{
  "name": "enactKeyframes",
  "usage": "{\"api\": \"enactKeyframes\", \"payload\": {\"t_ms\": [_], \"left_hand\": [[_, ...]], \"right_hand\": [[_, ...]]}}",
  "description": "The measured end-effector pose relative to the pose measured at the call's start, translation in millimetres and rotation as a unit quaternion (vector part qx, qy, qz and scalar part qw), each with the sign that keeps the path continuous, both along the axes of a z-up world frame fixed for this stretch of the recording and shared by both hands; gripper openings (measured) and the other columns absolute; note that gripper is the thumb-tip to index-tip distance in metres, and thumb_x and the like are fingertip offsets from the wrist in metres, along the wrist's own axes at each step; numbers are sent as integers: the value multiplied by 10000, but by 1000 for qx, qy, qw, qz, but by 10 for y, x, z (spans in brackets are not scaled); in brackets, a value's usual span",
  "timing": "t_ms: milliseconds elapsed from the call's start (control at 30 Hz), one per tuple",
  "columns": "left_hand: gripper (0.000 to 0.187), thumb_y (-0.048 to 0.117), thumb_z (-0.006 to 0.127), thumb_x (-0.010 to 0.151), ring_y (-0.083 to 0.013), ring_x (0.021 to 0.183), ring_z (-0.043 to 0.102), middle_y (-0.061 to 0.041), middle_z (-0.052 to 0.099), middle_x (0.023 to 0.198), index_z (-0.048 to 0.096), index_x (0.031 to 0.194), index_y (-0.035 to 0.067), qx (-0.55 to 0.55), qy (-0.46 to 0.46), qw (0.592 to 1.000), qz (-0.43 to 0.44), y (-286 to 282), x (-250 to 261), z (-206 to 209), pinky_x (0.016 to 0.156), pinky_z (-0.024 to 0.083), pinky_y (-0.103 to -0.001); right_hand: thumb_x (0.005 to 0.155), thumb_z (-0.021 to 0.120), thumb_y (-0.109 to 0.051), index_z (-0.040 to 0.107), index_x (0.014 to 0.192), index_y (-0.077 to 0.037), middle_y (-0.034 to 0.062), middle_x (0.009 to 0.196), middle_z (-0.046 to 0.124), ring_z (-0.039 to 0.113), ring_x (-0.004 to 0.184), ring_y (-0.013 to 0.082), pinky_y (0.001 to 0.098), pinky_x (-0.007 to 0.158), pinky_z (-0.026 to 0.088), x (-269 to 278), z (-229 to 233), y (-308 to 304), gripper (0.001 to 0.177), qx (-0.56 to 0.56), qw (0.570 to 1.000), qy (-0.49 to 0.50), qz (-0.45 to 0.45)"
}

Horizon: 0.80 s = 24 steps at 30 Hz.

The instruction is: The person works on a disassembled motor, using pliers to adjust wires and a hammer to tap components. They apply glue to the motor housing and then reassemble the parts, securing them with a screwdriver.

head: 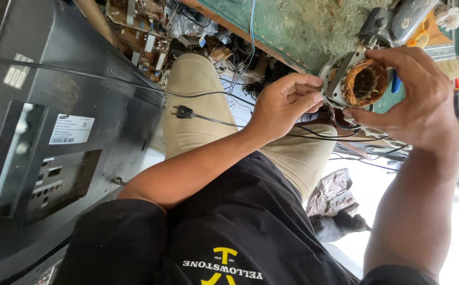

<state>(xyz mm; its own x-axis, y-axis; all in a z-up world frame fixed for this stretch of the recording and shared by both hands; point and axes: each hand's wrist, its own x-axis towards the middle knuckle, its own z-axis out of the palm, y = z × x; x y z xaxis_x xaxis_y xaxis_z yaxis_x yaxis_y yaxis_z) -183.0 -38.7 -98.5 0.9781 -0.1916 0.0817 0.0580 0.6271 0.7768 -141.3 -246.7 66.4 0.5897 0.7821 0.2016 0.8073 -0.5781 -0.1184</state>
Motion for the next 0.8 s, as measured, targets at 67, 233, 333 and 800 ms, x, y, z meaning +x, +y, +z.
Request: {"api": "enactKeyframes", "payload": {"t_ms": [67, 233, 333, 800], "left_hand": [[303, 136, 720, 1018, -257, 978, 799, -174, 770, 1075, 676, 1285, -2, -10, 4, 1000, 1, -4, -2, 10, 934, 728, -343], [309, 109, 713, 1021, -278, 998, 798, -195, 761, 1110, 662, 1299, -16, -5, -5, 1000, 1, 13, 3, 16, 953, 728, -352], [312, 96, 715, 1020, -285, 1010, 800, -202, 760, 1124, 660, 1304, -21, -14, -4, 1000, -2, 1, -2, 3, 965, 728, -356], [344, 58, 728, 1011, -309, 1060, 804, -254, 765, 1151, 655, 1324, -66, -88, 13, 996, -7, -93, -6, -78, 994, 721, -352]], "right_hand": [[878, 1052, -282, 664, 1443, 251, 390, 1272, 723, 711, 1119, 455, 497, 938, 612, 24, 2, 0, 868, 1, 1000, 5, 7], [868, 1027, -334, 644, 1481, 223, 388, 1297, 736, 731, 1140, 460, 500, 944, 647, 54, -33, -40, 913, -14, 1000, 2, 9], [866, 1026, -327, 655, 1502, 215, 386, 1308, 734, 721, 1120, 443, 490, 909, 634, 29, -10, -10, 914, -17, 1000, 14, -6], [883, 1059, -272, 698, 1537, 225, 393, 1372, 733, 721, 1233, 462, 519, 1061, 626, -4, 53, 34, 898, -59, 998, 20, -32]]}}
